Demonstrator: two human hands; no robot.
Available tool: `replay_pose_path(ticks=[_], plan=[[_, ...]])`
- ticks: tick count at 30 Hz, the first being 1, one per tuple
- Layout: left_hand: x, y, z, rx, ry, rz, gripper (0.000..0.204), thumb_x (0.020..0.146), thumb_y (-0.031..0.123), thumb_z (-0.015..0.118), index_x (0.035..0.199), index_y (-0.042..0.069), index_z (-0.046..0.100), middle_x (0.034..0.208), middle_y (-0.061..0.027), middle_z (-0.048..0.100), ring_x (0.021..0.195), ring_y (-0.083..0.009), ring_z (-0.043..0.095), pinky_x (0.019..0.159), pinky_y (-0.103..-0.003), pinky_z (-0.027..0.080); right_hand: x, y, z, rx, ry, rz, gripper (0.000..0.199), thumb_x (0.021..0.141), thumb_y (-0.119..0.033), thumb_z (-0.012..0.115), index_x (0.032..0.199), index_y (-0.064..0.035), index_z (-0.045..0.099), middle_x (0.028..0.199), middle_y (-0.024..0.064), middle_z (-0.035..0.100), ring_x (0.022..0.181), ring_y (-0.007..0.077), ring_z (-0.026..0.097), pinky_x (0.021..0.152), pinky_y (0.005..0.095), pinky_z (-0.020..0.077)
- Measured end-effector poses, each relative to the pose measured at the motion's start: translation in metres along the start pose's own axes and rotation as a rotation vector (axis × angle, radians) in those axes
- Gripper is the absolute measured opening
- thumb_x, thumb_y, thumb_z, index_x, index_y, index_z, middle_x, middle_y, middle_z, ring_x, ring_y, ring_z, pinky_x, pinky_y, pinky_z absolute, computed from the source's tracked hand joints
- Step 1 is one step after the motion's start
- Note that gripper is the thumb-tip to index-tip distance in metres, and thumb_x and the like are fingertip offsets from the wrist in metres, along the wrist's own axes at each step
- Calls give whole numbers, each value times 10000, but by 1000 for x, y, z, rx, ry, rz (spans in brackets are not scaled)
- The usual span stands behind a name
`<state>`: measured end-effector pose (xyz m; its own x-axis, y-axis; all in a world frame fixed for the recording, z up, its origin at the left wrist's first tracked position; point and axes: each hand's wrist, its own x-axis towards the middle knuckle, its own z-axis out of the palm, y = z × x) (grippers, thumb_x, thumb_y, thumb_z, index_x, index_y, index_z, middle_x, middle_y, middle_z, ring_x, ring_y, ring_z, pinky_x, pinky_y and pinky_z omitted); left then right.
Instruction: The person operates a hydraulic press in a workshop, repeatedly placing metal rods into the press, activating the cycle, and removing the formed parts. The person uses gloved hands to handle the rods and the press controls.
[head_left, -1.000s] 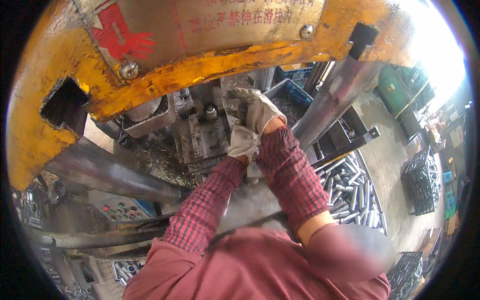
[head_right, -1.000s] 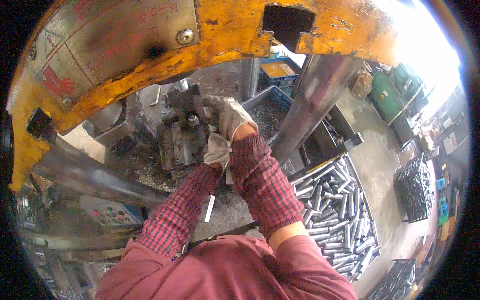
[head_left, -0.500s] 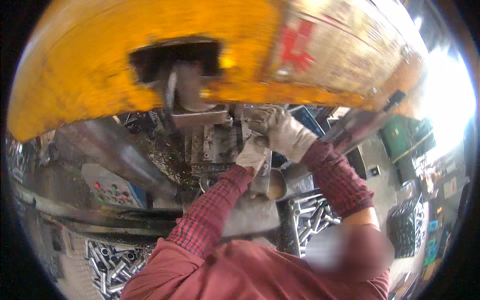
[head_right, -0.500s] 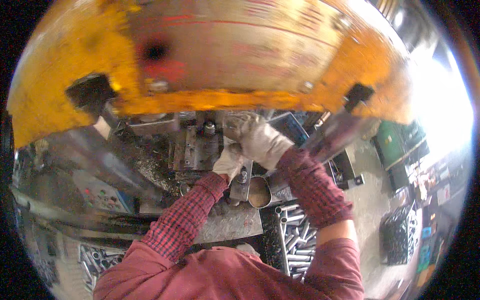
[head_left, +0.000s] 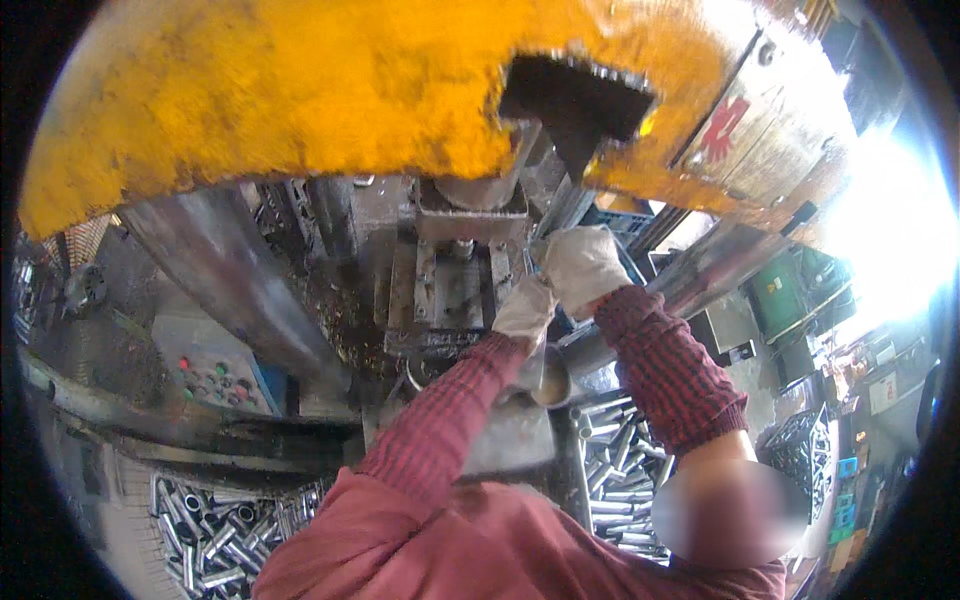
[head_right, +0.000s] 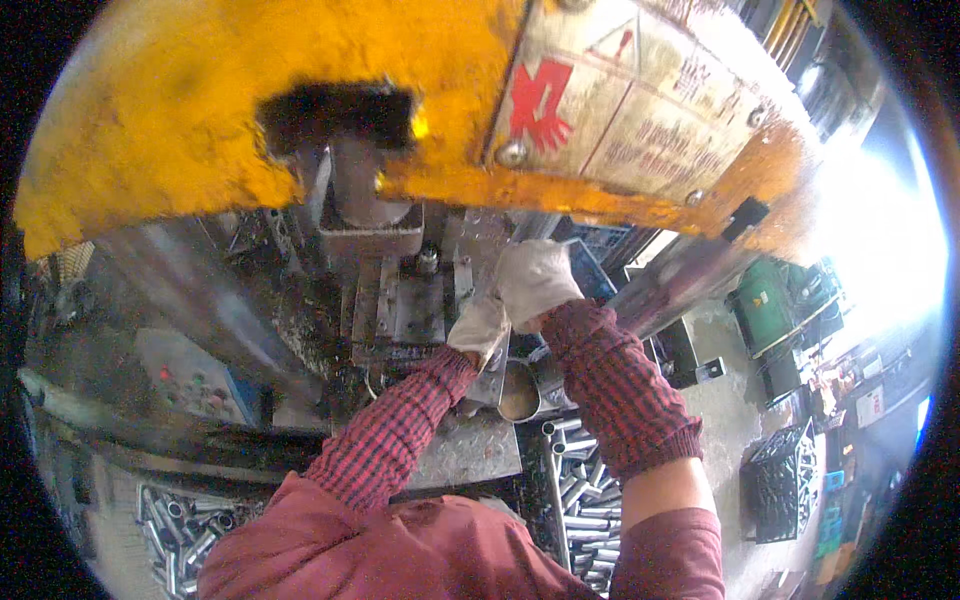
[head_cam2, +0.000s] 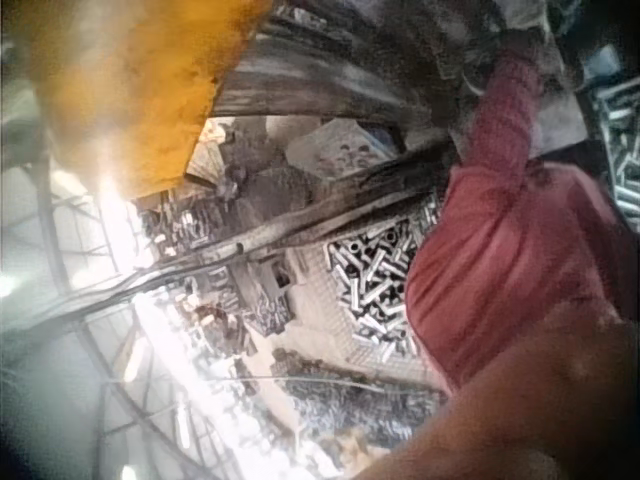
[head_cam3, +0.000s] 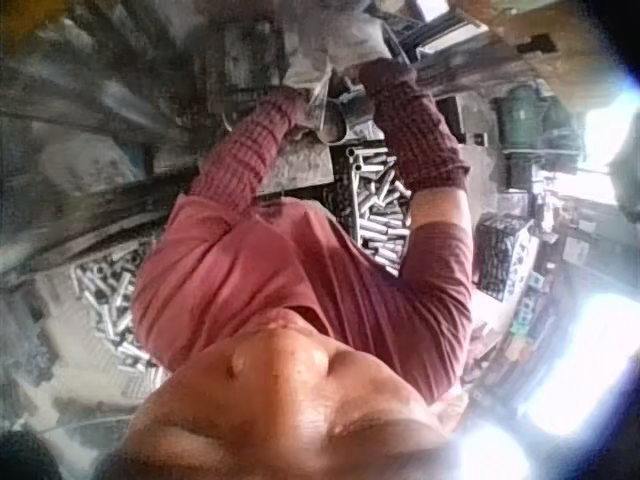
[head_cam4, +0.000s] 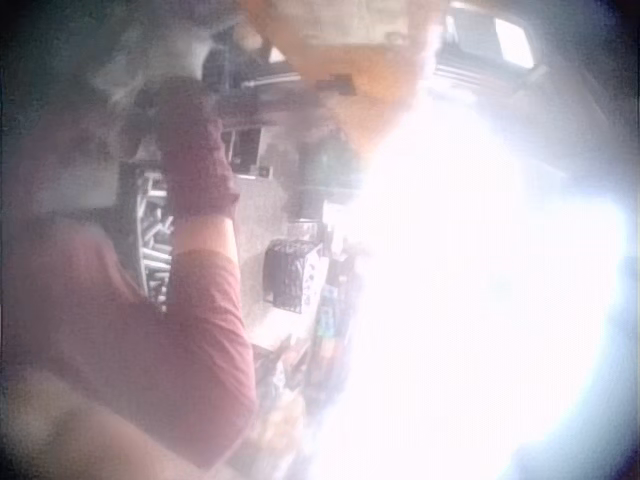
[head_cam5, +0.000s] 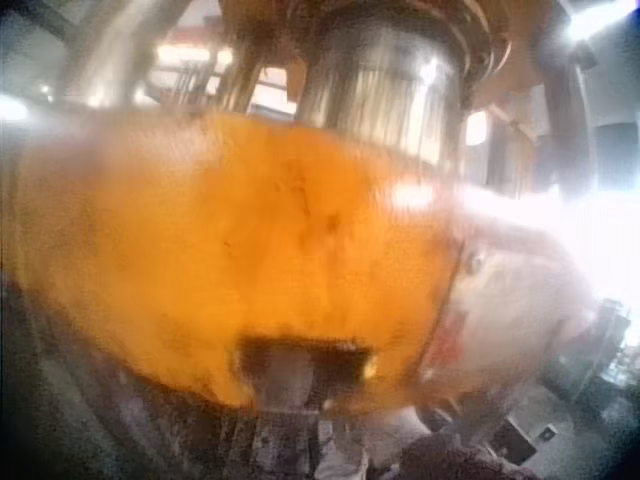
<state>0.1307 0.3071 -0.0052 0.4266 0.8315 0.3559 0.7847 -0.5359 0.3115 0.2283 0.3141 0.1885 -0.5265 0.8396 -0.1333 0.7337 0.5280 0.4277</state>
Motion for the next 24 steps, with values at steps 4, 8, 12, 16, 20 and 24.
replay_pose_path(ticks=[4, 8, 12, 16, 20, 24], plan=[[1, -6, -1, -638, 397, 29, 280, 1054, 161, 549, 1243, 23, 701, 1189, -216, 728, 1073, -345, 703, 882, -485, 573, 0, 0, -1, -169, 365, -237, 350, 944, -291, 711, 1209, -71, 777, 1186, 165, 761, 1182, 329, 718, 960, 451, 581], [-5, -13, 12, -376, 175, 9, 308, 1033, 160, 565, 1307, 65, 670, 1198, -227, 726, 1059, -369, 701, 874, -492, 576, 7, 18, 2, 191, 409, -432, 363, 1025, -230, 649, 1347, -78, 718, 1247, 135, 738, 1229, 340, 689, 1053, 469, 562], [-8, -18, 24, -281, 208, 55, 301, 1036, 157, 562, 1304, 62, 662, 1154, -200, 727, 998, -374, 693, 843, -481, 563, 20, 29, 14, 93, 206, -487, 356, 1010, -187, 659, 1342, -79, 725, 1251, 138, 753, 1175, 334, 714, 1046, 480, 567], [-3, -15, 23, 7, 249, 80, 287, 1044, 196, 572, 1276, 59, 671, 1125, -182, 726, 973, -378, 682, 840, -473, 554, 33, 18, 29, 551, 418, -329, 280, 938, -219, 709, 1152, -61, 800, 1073, 162, 793, 1021, 360, 767, 974, 500, 589], [4, -13, 20, -384, 392, 4, 306, 1018, 259, 641, 1235, 49, 689, 1109, -193, 726, 971, -380, 683, 849, -484, 553, 18, 3, 14, 87, 352, -153, 305, 793, -170, 788, 1063, -29, 817, 1045, 160, 802, 1017, 367, 790, 889, 486, 632], [7, -10, 25, -703, 307, -159, 402, 1034, 240, 705, 1366, 15, 682, 1262, -190, 763, 1131, -360, 727, 969, -445, 592, 9, -20, -19, 118, 1, 88, 278, 690, -150, 817, 954, -70, 852, 980, 158, 807, 997, 391, 806, 799, 495, 651]])
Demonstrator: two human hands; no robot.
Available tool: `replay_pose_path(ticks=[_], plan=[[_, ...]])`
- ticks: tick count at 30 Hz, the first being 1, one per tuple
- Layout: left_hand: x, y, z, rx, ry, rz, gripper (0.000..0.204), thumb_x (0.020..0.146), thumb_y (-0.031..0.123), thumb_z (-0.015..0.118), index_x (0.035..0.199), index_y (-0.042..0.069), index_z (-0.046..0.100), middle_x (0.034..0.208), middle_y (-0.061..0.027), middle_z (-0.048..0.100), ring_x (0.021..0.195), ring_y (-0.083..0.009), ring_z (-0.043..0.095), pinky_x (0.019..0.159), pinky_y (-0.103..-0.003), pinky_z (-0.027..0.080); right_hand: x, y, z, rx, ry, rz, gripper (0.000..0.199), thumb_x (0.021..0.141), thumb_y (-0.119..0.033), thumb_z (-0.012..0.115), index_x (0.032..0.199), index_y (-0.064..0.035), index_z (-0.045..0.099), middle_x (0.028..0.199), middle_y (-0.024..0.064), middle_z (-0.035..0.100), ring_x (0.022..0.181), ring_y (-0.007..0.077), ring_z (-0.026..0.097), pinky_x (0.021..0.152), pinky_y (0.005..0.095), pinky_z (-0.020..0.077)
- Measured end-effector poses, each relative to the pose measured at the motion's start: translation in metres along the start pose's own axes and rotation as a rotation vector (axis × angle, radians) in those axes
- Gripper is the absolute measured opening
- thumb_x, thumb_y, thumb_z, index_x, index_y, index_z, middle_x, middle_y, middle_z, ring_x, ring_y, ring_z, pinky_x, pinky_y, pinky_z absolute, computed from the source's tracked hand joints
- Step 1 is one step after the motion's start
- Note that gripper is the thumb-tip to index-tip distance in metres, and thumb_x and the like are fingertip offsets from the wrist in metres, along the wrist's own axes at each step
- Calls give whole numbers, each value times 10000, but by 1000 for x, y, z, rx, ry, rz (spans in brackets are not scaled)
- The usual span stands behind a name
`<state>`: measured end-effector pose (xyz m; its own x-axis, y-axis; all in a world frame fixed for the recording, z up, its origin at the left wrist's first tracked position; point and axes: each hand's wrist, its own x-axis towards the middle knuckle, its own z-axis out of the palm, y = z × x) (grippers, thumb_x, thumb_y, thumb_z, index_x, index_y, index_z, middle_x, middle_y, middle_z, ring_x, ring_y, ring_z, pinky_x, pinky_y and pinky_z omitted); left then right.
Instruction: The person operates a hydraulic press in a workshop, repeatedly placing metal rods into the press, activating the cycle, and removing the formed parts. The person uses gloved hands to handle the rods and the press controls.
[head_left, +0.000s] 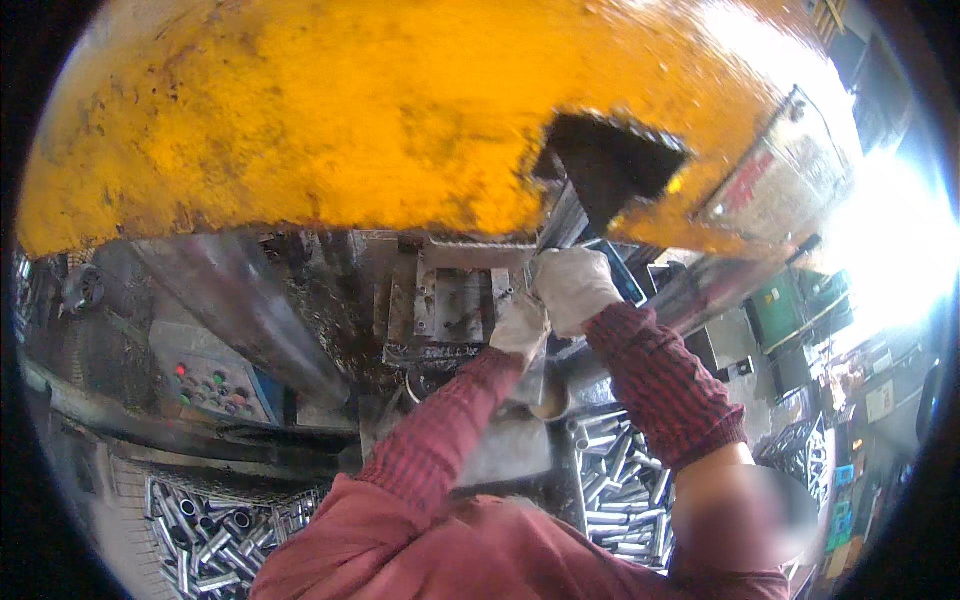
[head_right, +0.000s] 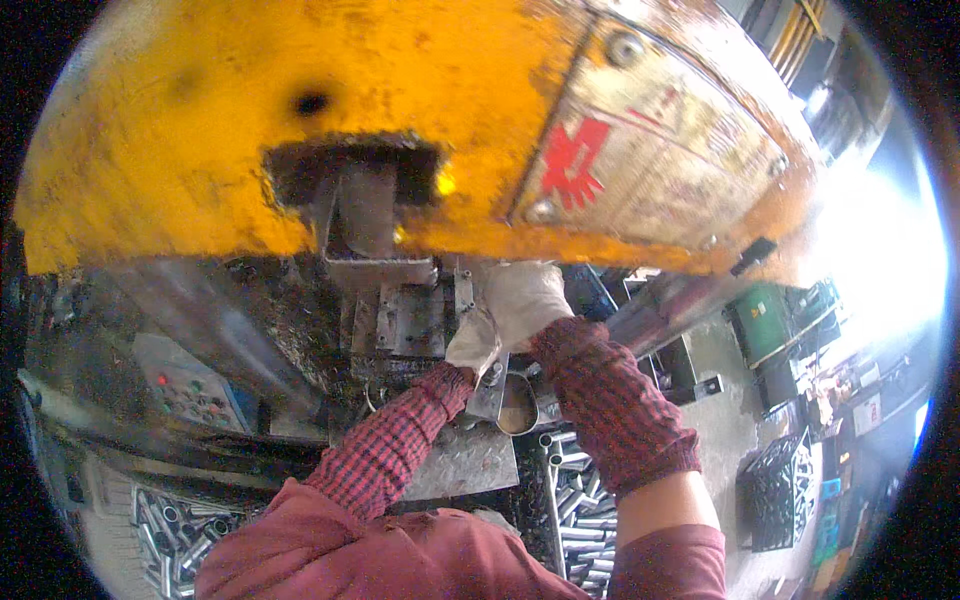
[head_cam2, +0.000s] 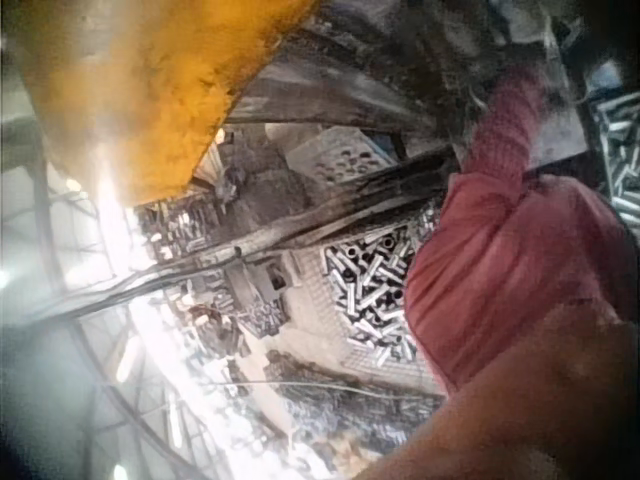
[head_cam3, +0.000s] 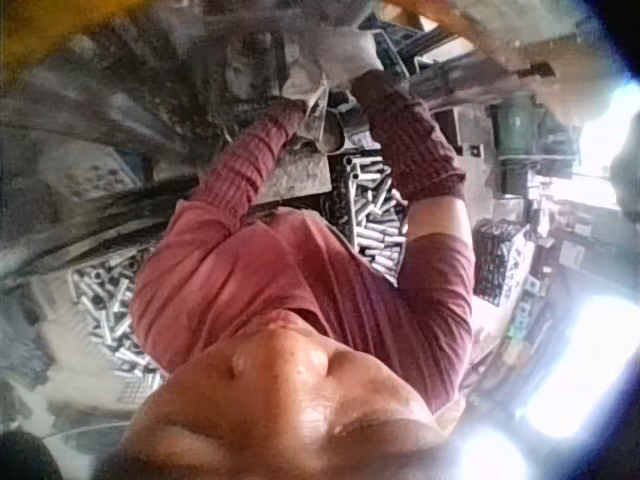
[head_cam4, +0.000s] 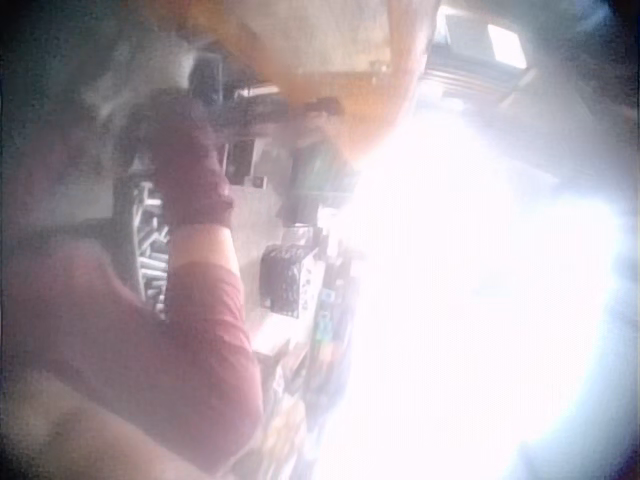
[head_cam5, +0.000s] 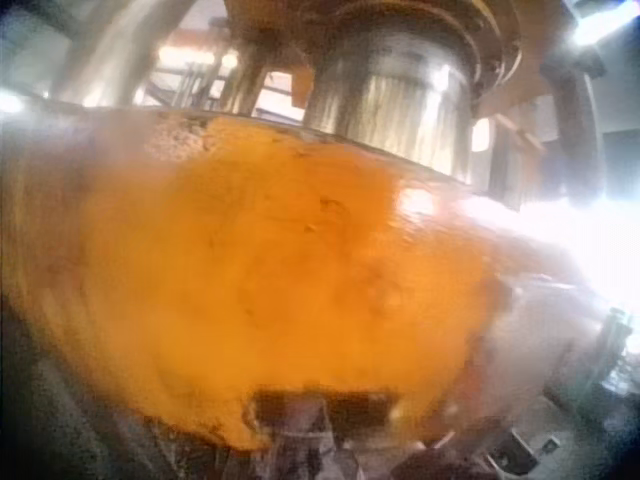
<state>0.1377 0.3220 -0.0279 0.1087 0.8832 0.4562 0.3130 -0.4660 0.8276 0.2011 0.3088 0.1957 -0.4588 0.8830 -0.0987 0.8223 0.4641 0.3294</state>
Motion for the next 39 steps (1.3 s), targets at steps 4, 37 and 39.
replay_pose_path(ticks=[4, 37, 39], plan=[[-7, 3, 18, -420, 101, -65, 398, 1044, 197, 700, 1392, 8, 667, 1318, -176, 749, 1209, -318, 710, 1020, -449, 591, -1, -10, -5, 163, -21, 186, 205, 724, -250, 825, 825, -72, 844, 873, 215, 789, 892, 431, 799, 780, 530, 640], [9, -6, -20, -232, -86, 16, 293, 1072, 181, 631, 1310, 24, 695, 1266, -171, 742, 1194, -353, 702, 1050, -425, 562, -20, -40, 60, 427, 410, 451, 300, 932, -320, 702, 910, -33, 790, 879, 218, 783, 872, 433, 784, 795, 521, 627], [7, -8, -21, -299, -38, 81, 314, 1043, 156, 660, 1324, 16, 681, 1299, -161, 722, 1237, -350, 678, 1113, -414, 530, -25, -42, 45, 384, 338, 205, 398, 988, -392, 678, 930, -9, 768, 930, 230, 786, 945, 443, 773, 840, 522, 612]])
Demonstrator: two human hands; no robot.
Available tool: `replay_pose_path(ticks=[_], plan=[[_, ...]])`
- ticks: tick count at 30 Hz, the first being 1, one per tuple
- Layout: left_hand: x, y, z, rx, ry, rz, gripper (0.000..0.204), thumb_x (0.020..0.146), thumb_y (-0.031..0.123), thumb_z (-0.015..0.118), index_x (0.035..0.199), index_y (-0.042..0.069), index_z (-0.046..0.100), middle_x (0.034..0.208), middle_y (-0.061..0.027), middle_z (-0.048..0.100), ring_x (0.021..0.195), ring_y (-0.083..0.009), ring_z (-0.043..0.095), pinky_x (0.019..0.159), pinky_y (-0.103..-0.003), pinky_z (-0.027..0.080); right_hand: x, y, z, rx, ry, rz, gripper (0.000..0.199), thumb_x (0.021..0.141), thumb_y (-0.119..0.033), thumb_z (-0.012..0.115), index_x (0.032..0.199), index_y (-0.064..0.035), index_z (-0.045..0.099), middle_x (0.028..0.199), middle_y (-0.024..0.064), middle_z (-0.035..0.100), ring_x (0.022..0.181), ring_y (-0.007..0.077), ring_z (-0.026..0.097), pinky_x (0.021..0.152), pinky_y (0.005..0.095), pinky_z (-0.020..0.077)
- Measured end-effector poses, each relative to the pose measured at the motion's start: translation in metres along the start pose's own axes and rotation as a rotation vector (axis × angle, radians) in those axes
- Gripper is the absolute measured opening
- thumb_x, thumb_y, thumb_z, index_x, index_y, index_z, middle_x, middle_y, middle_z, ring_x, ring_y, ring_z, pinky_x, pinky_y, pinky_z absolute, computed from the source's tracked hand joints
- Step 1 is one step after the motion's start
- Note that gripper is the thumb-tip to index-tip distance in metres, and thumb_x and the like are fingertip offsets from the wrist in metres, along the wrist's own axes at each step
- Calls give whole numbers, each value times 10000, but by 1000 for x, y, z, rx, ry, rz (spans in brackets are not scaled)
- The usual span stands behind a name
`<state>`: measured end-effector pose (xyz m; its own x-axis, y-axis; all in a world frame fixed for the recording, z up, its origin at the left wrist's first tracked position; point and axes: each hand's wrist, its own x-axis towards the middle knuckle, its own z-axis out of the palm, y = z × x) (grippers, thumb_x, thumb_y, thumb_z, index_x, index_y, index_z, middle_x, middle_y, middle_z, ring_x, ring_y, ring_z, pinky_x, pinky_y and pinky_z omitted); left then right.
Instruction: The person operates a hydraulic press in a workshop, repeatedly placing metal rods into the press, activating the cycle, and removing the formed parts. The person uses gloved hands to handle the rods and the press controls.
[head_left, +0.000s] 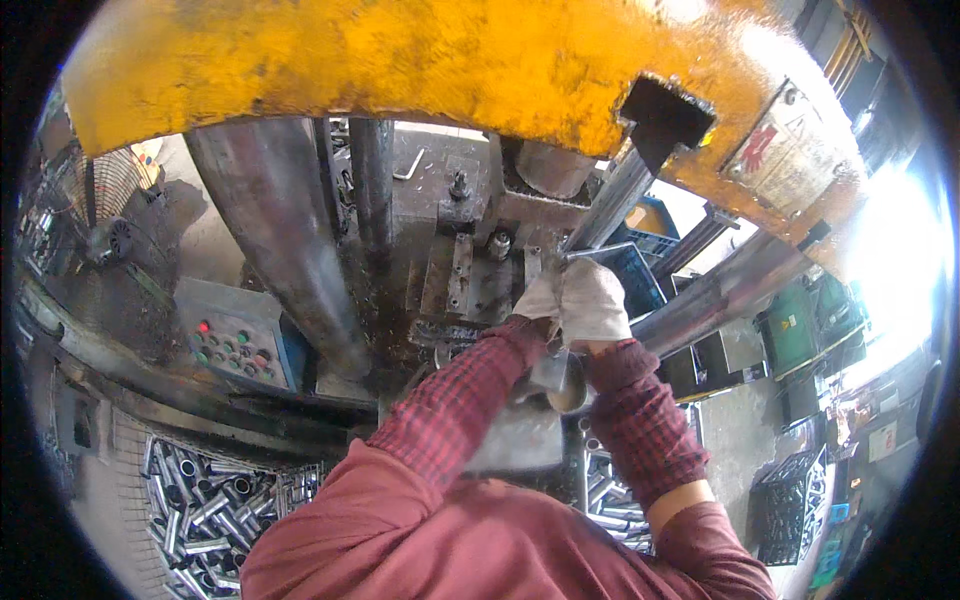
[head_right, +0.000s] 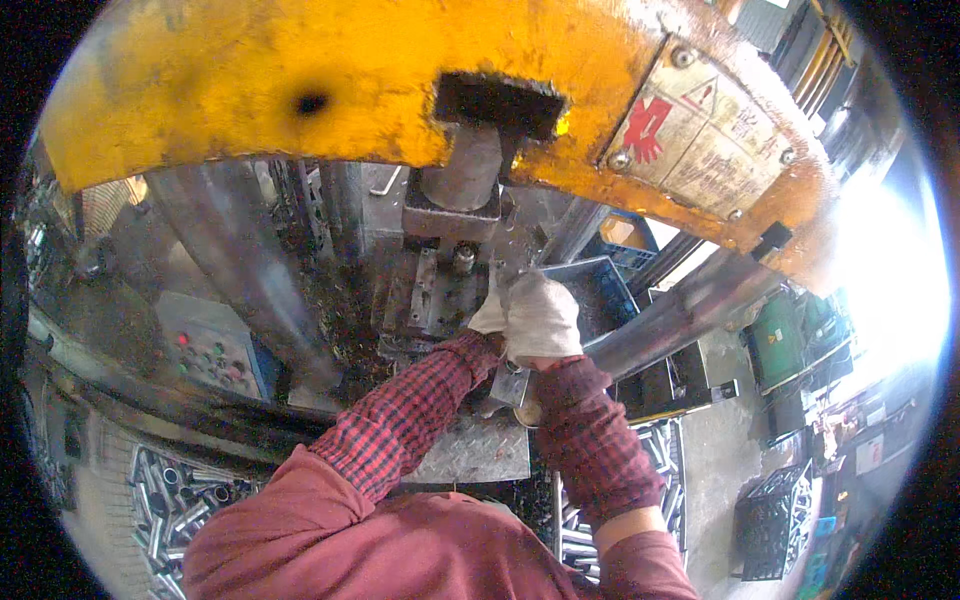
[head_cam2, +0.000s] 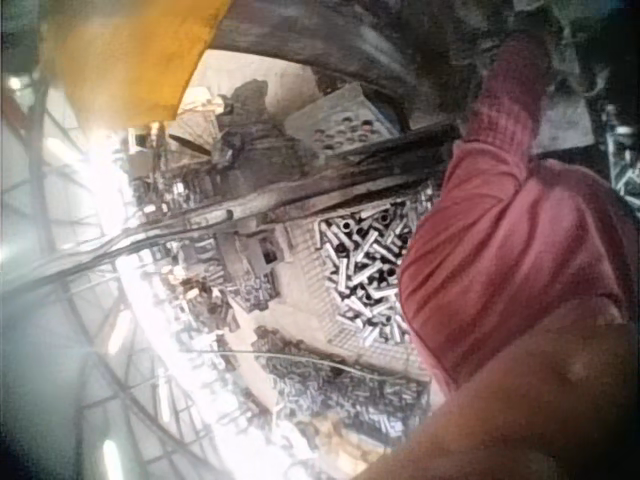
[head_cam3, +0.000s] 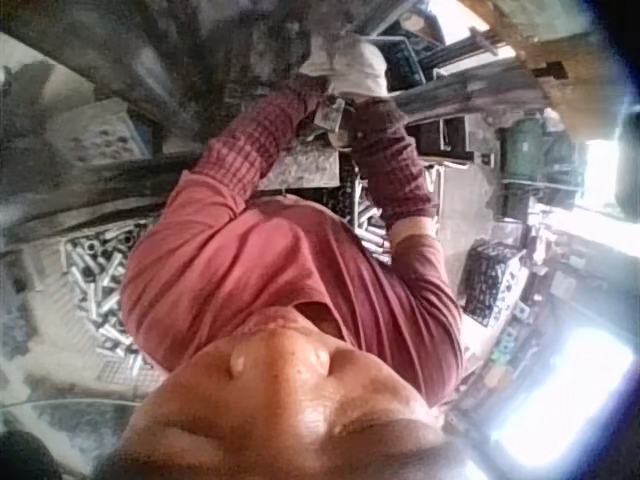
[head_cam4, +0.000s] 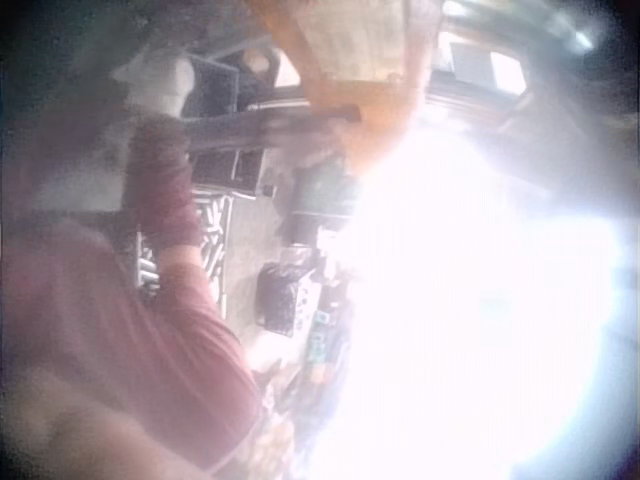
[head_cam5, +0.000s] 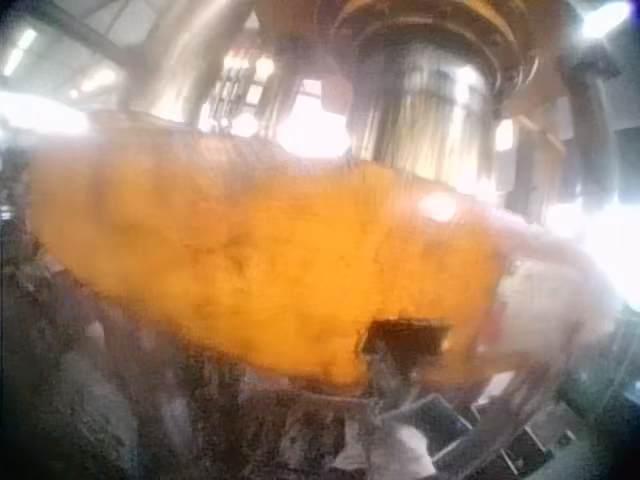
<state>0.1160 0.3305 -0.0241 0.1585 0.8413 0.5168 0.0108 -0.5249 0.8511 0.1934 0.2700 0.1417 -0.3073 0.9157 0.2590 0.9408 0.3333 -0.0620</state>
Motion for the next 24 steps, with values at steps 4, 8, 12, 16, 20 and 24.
replay_pose_path(ticks=[4, 8, 12, 16, 20, 24], plan=[[9, 3, -5, 502, -123, 94, 274, 1061, 171, 598, 1220, 0, 741, 1130, -207, 773, 1101, -397, 737, 979, -482, 589, 11, 39, -36, 534, -170, 89, 512, 1087, -467, 723, 1284, 4, 769, 1080, 111, 815, 1036, 187, 743, 950, 381, 580], [2, 10, -1, 550, -171, -92, 297, 1096, 228, 571, 1223, 3, 717, 1138, -189, 745, 1106, -394, 701, 1046, -469, 559, 17, 73, -4, 1159, -295, -60, 508, 1037, -370, 804, 1376, 5, 752, 1280, 80, 796, 1179, 182, 700, 1068, 362, 548], [-7, 9, -1, 157, -17, -141, 296, 1072, 172, 575, 1275, -12, 688, 1201, -173, 741, 1171, -368, 688, 1098, -443, 540, 31, 89, 31, 1394, -542, -185, 451, 1006, -288, 859, 1344, -3, 773, 1233, 85, 805, 1123, 172, 709, 1040, 340, 559], [-6, -8, -4, 305, -83, -272, 356, 1059, 141, 583, 1371, -10, 662, 1330, -199, 718, 1276, -384, 656, 1164, -444, 503, 34, 81, 45, 1436, -455, -92, 404, 1008, -293, 855, 1274, 2, 783, 1170, 73, 796, 1065, 158, 708, 960, 331, 571], [-2, -40, -1, 311, -136, -183, 440, 1099, 217, 603, 1499, 35, 597, 1526, -190, 619, 1430, -340, 567, 1238, -416, 432, 22, 50, 75, 1300, 39, 69, 330, 1041, -308, 811, 1132, 9, 791, 1040, 40, 785, 911, 125, 669, 819, 320, 558], [-11, -68, 19, -164, -13, -309, 491, 1144, 245, 540, 1588, 36, 519, 1615, -145, 561, 1464, -296, 531, 1253, -378, 407, 30, 30, 87, 934, 265, 299, 293, 1059, -259, 735, 1158, 12, 787, 1054, 133, 845, 925, 207, 766, 820, 378, 604]])
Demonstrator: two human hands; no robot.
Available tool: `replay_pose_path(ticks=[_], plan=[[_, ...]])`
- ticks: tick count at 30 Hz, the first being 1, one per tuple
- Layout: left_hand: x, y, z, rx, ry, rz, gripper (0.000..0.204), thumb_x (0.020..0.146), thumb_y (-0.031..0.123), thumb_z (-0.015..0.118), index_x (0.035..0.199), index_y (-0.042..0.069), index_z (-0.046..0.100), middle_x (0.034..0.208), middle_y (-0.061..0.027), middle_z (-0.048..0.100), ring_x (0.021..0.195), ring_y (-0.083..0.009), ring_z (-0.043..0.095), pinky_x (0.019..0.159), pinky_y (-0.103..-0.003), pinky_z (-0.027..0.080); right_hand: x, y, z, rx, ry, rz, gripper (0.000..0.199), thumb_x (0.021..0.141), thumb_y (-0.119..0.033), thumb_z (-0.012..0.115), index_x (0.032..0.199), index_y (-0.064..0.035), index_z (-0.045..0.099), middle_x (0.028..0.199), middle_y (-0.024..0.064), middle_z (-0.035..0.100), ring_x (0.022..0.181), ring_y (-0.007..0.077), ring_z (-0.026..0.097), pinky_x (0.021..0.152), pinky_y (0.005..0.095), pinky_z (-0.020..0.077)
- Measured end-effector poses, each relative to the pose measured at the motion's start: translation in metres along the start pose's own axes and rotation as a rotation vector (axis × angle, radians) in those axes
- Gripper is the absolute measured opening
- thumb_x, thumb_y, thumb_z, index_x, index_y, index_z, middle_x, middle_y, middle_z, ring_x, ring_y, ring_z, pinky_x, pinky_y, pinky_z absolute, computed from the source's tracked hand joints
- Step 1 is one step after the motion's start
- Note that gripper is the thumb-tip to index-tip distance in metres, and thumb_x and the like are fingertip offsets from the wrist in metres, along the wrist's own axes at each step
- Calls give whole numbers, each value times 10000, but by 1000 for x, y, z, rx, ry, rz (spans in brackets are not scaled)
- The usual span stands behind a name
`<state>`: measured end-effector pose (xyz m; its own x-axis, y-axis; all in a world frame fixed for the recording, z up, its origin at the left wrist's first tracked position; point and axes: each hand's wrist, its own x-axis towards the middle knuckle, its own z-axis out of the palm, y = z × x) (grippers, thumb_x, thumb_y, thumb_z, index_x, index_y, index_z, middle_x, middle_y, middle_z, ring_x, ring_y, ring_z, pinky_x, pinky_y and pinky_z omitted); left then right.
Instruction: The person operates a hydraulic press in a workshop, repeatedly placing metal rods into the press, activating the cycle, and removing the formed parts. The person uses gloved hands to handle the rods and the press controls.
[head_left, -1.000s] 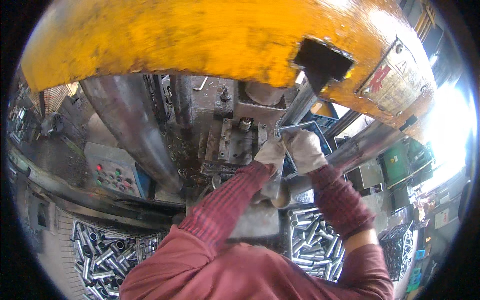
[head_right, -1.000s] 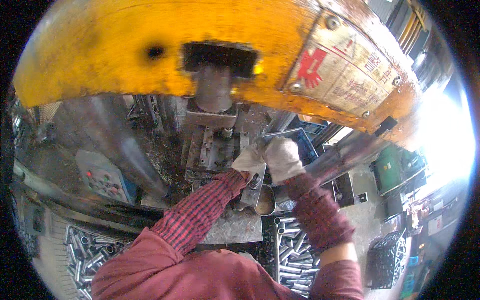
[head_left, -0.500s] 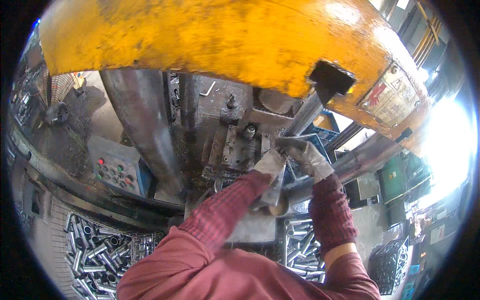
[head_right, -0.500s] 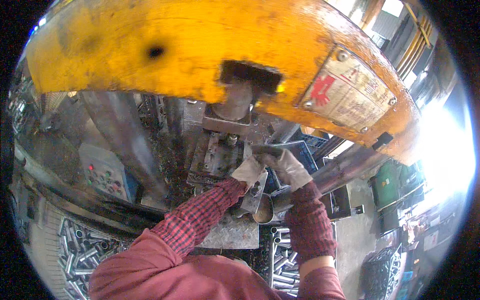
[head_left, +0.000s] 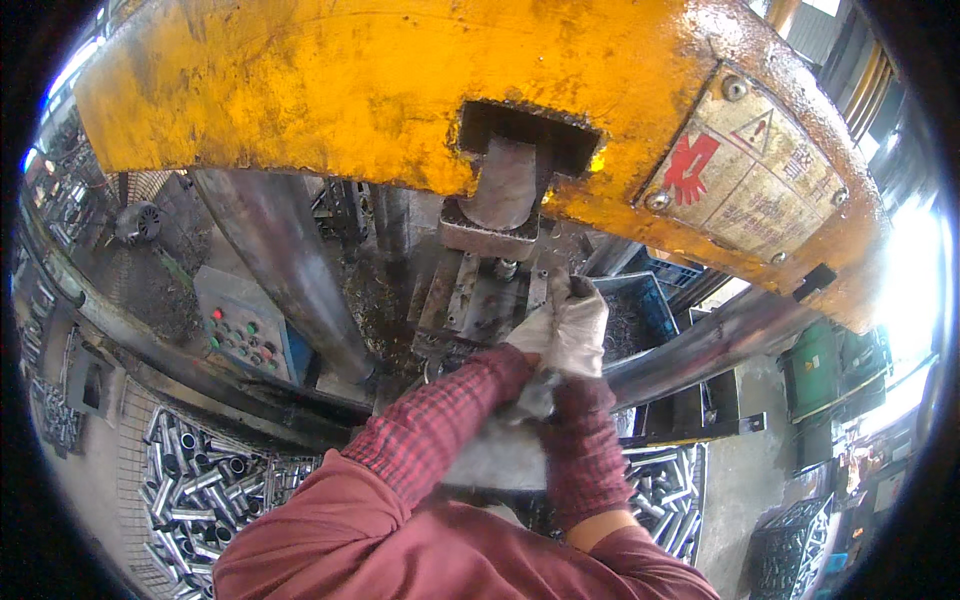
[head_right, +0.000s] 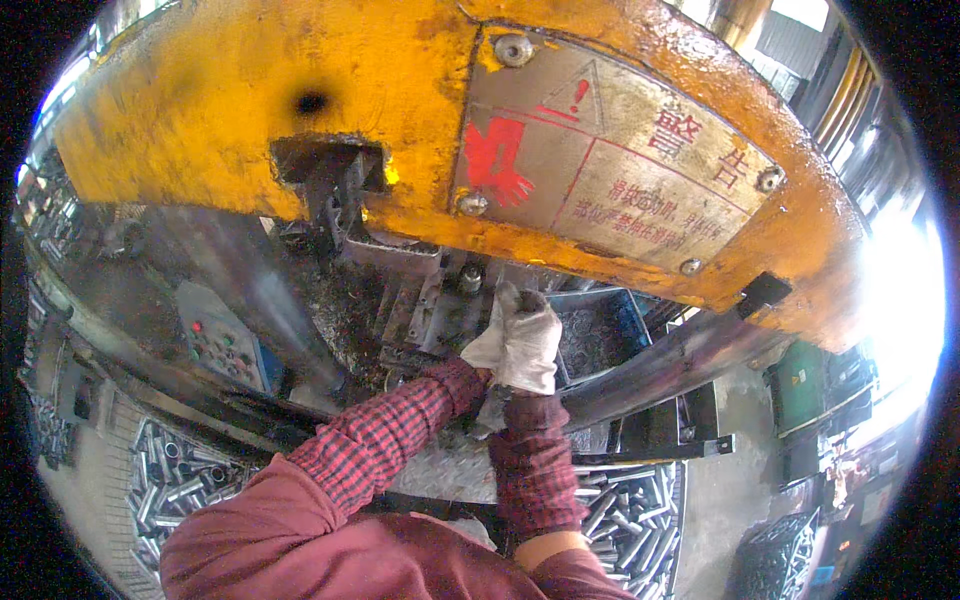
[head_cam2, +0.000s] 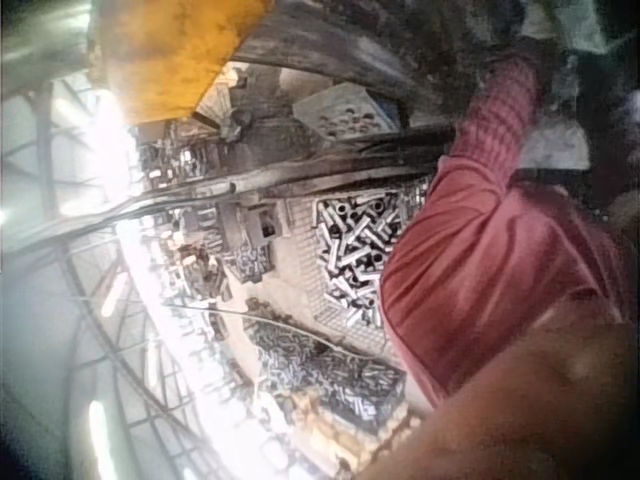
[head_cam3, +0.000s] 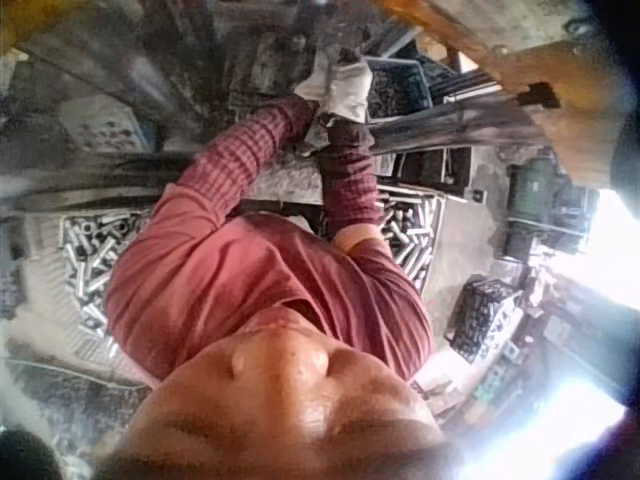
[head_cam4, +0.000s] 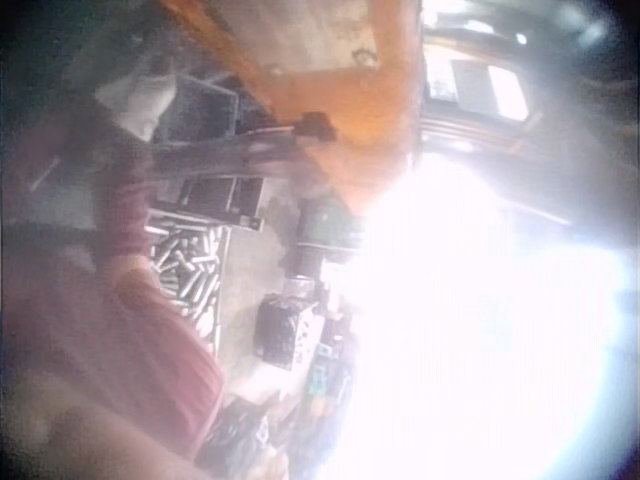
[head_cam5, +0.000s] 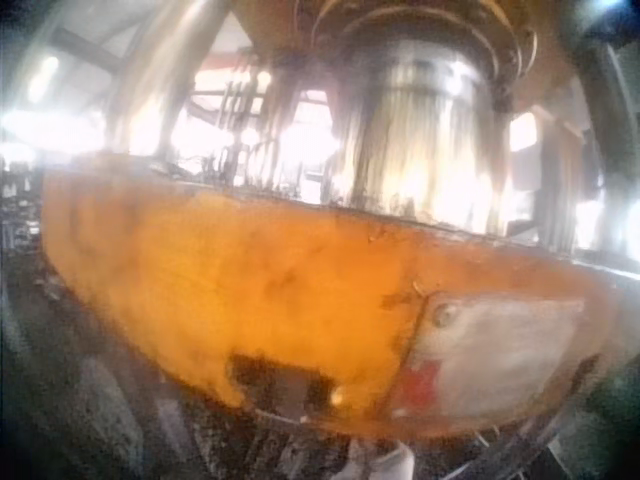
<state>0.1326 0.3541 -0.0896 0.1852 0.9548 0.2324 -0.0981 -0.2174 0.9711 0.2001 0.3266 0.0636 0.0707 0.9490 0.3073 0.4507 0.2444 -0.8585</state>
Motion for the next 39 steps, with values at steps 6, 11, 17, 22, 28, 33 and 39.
replay_pose_path(ticks=[6, 11, 17, 22, 28, 33, 39], plan=[[18, -42, 3, 85, -99, 300, 439, 1039, 323, 677, 1359, 25, 712, 1383, -287, 692, 1379, -442, 598, 1163, -457, 486, 13, -29, 1, 115, 6, 214, 365, 1093, -355, 701, 1105, -3, 797, 840, 75, 798, 754, 193, 706, 692, 374, 567], [5, -20, -1, 265, 12, 75, 364, 1051, 245, 637, 1309, 1, 718, 1220, -299, 730, 1196, -476, 673, 1035, -480, 551, 9, -32, 7, 737, 19, 322, 322, 1109, -281, 715, 1241, 6, 776, 1043, 41, 776, 885, 148, 673, 781, 352, 552], [-12, 106, -15, 575, 49, 275, 456, 1033, 91, 639, 1472, -22, 592, 1398, -199, 661, 1332, -369, 584, 1192, -422, 450, 5, -75, -20, 380, -193, -137, 338, 1087, -173, 719, 1379, -4, 730, 1283, 94, 794, 1191, 217, 709, 1044, 368, 548], [-20, 195, -36, 1360, -24, 676, 323, 989, 129, 676, 1270, -22, 728, 1165, -194, 752, 1133, -407, 696, 1001, -478, 557, 7, -117, -84, -98, -95, -481, 286, 1090, -176, 699, 1303, -8, 789, 1157, 97, 836, 1068, 189, 757, 917, 340, 594], [-106, 226, -40, 384, 56, -58, 409, 1101, 263, 670, 1410, -5, 686, 1336, -264, 760, 1215, -375, 747, 1039, -431, 566, -33, -76, -85, -363, -90, -23, 437, 1090, -394, 704, 1272, 0, 760, 1099, 157, 819, 1018, 295, 766, 900, 403, 584], [-126, 174, -80, 673, 92, -207, 360, 1087, 329, 664, 1237, 22, 776, 1152, -264, 783, 1132, -463, 741, 942, -508, 597, -122, -31, -99, -23, -190, 316, 525, 1061, -449, 710, 1390, -40, 735, 1178, 226, 806, 1140, 318, 793, 973, 376, 580], [-115, 108, -120, 1268, -231, 232, 245, 1084, 256, 594, 1125, 64, 740, 1048, -176, 754, 948, -414, 737, 767, -530, 596, -195, -7, -148, -130, -266, 417, 493, 1051, -380, 696, 1355, 5, 743, 1246, 226, 799, 1178, 341, 768, 1012, 397, 570]])
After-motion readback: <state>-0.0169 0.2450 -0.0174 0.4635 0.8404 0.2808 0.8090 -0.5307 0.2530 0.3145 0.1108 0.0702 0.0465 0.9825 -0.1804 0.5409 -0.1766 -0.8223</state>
